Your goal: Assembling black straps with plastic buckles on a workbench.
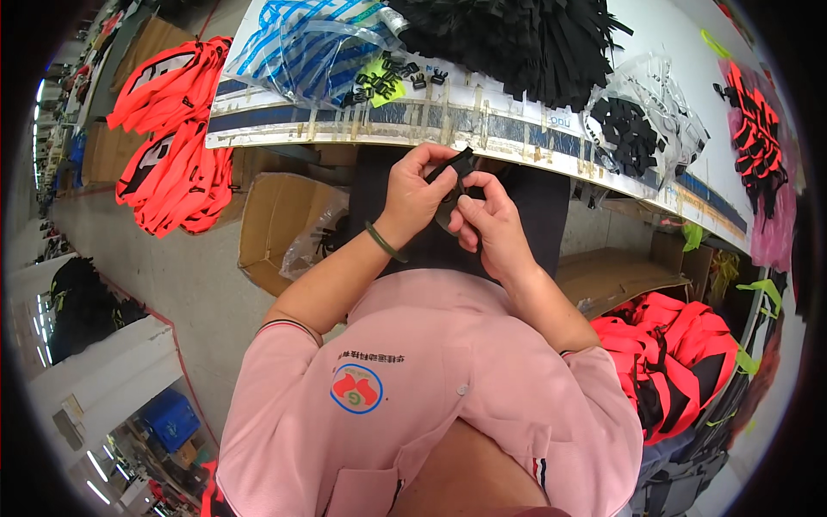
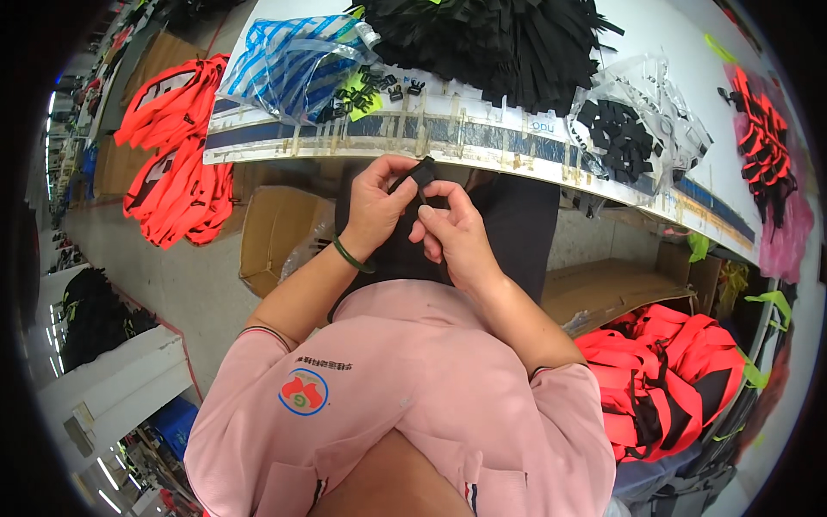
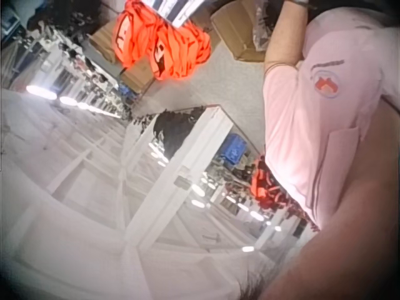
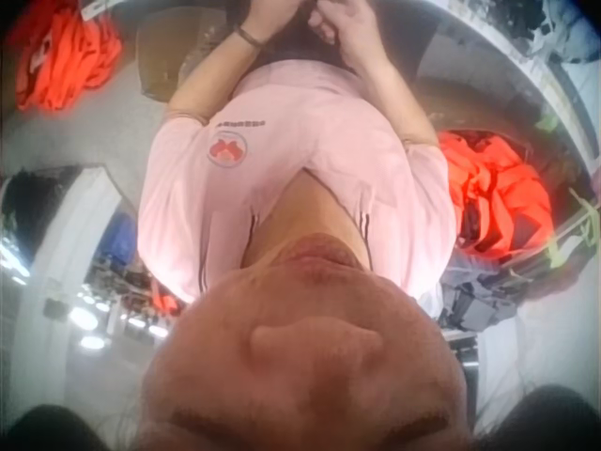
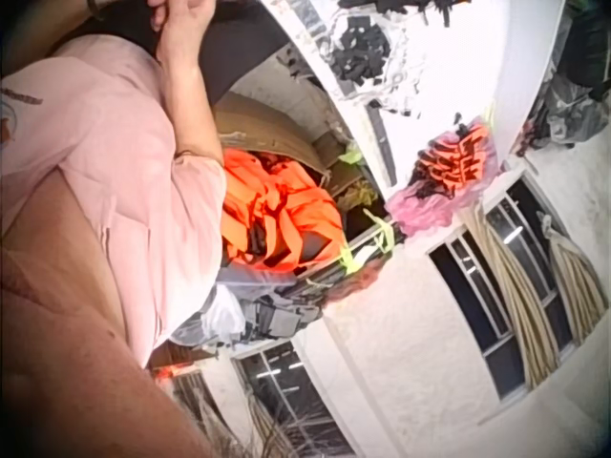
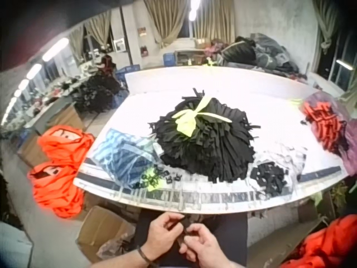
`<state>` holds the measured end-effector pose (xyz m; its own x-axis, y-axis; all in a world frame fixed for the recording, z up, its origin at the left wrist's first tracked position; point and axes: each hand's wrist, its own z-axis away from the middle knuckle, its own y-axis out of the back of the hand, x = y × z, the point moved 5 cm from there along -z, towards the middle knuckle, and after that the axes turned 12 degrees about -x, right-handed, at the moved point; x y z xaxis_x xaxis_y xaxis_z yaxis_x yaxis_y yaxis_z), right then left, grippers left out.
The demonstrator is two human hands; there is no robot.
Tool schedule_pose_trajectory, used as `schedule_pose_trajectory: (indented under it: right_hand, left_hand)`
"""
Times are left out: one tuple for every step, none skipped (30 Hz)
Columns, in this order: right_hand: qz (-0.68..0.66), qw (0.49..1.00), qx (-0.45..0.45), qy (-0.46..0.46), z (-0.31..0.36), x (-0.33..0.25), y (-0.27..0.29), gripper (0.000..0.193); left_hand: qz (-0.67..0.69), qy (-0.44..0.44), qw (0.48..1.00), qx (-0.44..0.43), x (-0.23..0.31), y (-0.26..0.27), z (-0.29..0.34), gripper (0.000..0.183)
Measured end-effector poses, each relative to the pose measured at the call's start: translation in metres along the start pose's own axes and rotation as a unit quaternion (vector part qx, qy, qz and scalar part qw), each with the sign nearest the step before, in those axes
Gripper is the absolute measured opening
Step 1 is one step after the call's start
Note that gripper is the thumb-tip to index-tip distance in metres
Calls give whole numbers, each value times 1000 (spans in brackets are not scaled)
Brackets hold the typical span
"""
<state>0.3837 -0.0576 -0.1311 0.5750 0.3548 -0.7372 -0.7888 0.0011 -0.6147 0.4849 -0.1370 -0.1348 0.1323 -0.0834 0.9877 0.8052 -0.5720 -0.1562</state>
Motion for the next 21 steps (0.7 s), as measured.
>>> schedule_pose_trajectory:
  right_hand:
    - [-24, 1000, 0, -11, 0, 1, -1, 21]
    - [-24, 1000, 1, -12, 1, 1, 0, 21]
    - [-57, 998, 5, -14, 0, 1, 0, 21]
    - [-90, 996, 8, -16, 0, 1, 1, 21]
    - [-91, 996, 8, -16, -1, 0, 1, 21]
    - [-93, 996, 15, -2, -2, -2, 2, 21]
    - [-95, 995, 21, 11, -2, -3, 3, 20]
    - [-95, 995, 21, 11, -2, -4, 2, 20]
    - [-83, 996, 17, 12, -1, -5, 1, 21]
    - [-71, 997, 13, 13, 0, -6, 0, 21]
    - [-71, 997, 12, 13, 1, -4, -1, 21]
    - [-62, 998, -2, 12, 3, -1, -2, 20]
    - [-53, 998, -15, 11, 3, 1, -4, 20]
    - [-53, 998, -15, 11, 3, 2, -3, 20]
    - [-50, 999, -15, 14, 3, 2, -3, 20]
    - [-48, 999, -16, 18, 2, 3, -3, 19]
    - [-49, 999, -16, 18, 2, 3, -4, 19]
    - [-64, 998, -14, 11, 2, 3, -4, 19]
    - [-78, 997, -12, 5, 2, 4, -5, 18]
    - [-79, 997, -11, 5, 2, 4, -5, 18]
    - [-99, 995, -6, 3, 2, 5, -5, 19]
  left_hand:
    - [0, 1, 1000, 0, 0, 0, 1, 18]
    - [-12, 0, 1000, 3, 0, 0, 1, 17]
    - [-24, 0, 1000, 7, 1, 0, 2, 16]
    - [-24, 1, 1000, 7, 1, 0, 2, 16]
    - [-115, -40, 993, 4, 6, 0, 3, 16]
    - [-205, -80, 975, 2, 12, -2, 4, 15]
    - [-166, -74, 983, 10, 13, -5, 5, 13]
    - [-166, -74, 983, 10, 13, -5, 5, 13]
    - [-127, -43, 991, 18, 9, -3, 5, 13]
    - [-89, -12, 996, 26, 5, -1, 5, 13]
    - [-89, -12, 996, 27, 6, 0, 4, 13]
    - [-38, 11, 999, 23, 4, 1, 3, 13]
    - [14, 35, 999, 20, 2, 1, 3, 12]
    - [14, 34, 999, 20, 2, 1, 2, 12]
    - [13, 29, 999, 15, 2, 1, 2, 12]
    - [12, 23, 1000, 10, 3, 1, 2, 12]
    - [12, 23, 1000, 10, 2, 1, 2, 12]
    - [10, 23, 1000, 14, 1, 1, 2, 12]
    - [9, 23, 1000, 19, 0, 2, 2, 12]
    - [9, 23, 1000, 18, -1, 3, 2, 12]
    - [-62, -10, 998, 23, 3, 4, 2, 13]
